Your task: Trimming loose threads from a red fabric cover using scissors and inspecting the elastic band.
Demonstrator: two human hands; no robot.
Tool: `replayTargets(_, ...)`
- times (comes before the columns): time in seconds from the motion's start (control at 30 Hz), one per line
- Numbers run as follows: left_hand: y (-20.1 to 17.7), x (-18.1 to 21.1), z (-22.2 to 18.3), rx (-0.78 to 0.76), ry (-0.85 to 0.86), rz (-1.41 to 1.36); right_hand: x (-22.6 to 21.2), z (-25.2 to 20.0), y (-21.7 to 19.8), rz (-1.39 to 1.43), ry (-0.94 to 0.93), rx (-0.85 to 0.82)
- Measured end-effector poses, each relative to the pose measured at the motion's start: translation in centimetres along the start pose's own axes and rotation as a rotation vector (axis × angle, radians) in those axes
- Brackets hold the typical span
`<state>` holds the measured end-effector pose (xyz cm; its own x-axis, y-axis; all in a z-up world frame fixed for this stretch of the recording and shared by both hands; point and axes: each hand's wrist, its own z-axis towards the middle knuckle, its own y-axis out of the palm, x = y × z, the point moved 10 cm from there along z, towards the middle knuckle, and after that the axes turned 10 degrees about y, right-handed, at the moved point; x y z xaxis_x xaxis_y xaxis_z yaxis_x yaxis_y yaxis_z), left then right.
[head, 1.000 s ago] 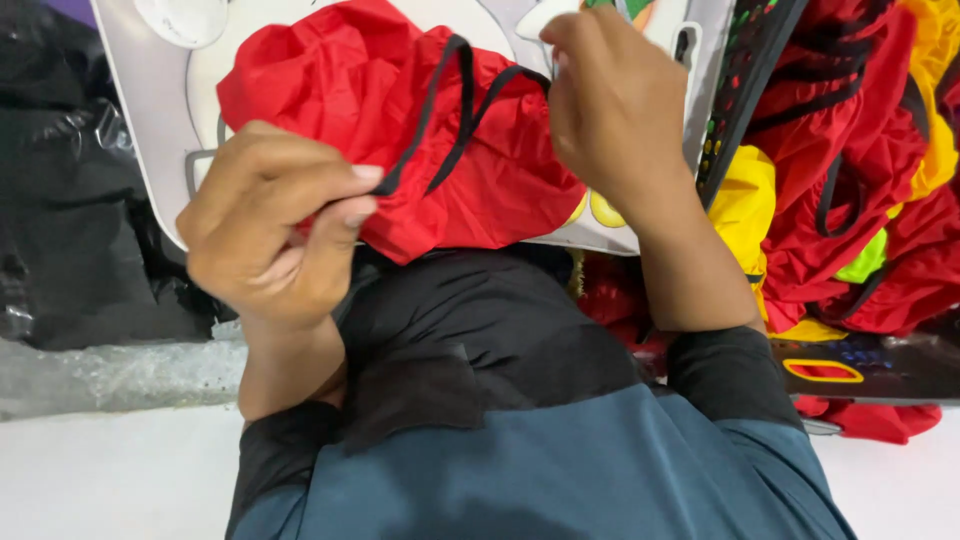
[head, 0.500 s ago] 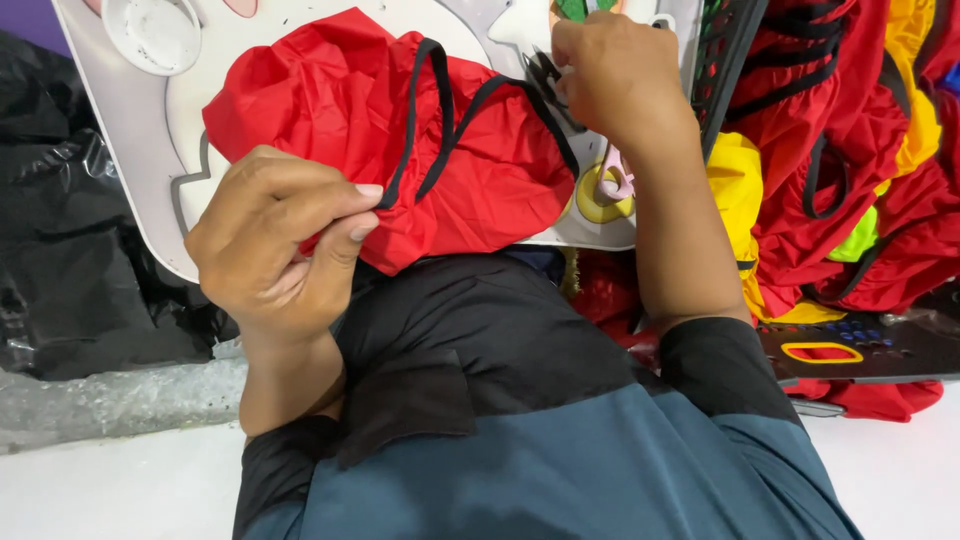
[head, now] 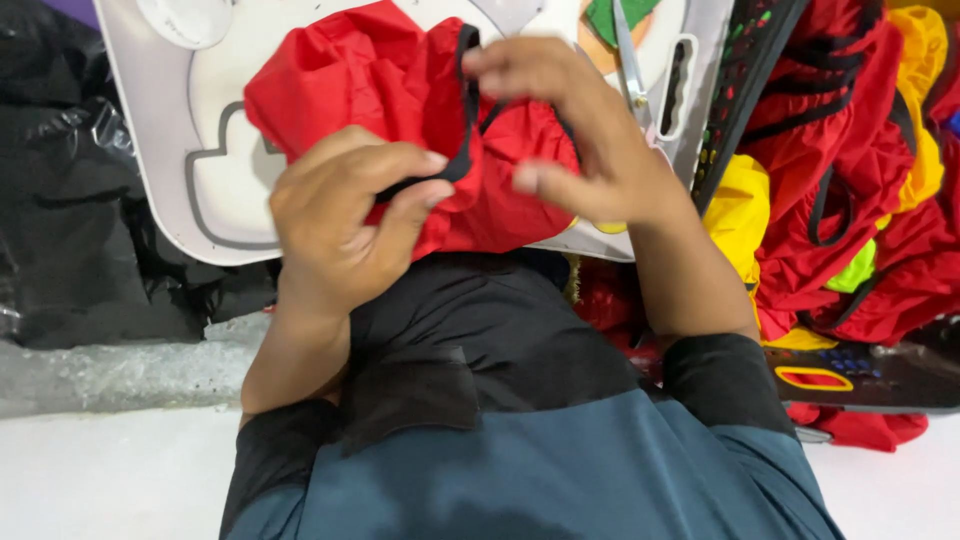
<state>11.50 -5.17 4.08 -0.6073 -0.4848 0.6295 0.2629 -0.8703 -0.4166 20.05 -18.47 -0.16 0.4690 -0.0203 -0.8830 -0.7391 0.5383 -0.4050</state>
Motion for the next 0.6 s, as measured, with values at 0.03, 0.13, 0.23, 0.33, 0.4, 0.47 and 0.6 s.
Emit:
replayTargets(0.03,0.0,0.0,0.1,0.005,-0.005,0.010,-0.3,0.1,0.6,0.005,-0.007,-0.009)
replayTargets(0.13,1.0,0.1,0.4,-0.084,0.029,0.007,-1.9,0.0,1.0,-0.020,-0.127,0.060)
replayTargets(0.23,1.5,-0.5,0.3,-0.144,-0.007,-0.030,-1.9,0.0,0.5,0.043,-0.163,0.086)
replayTargets(0.33,1.1,-1.2,0.4,-0.191,-0.014,0.108,-1.4,-0.3,-0.1,0.169,-0.132,0.065)
replayTargets(0.4,0.3,-1.3,0.7,-0.176,-0.002,0.137,0.1,-0.7,-0.5,0.221,0.025,0.094)
replayTargets(0.47,-0.2,-1.6,0.6,-0.155,0.002,0.174,1.1,-1.0,-0.7,0.209,0.063,0.137)
replayTargets(0.6,-2.0,-2.8,-0.5,-0.070,-0.141,0.144,3.6,-1.7,-1.6,0.344,0.180,0.304)
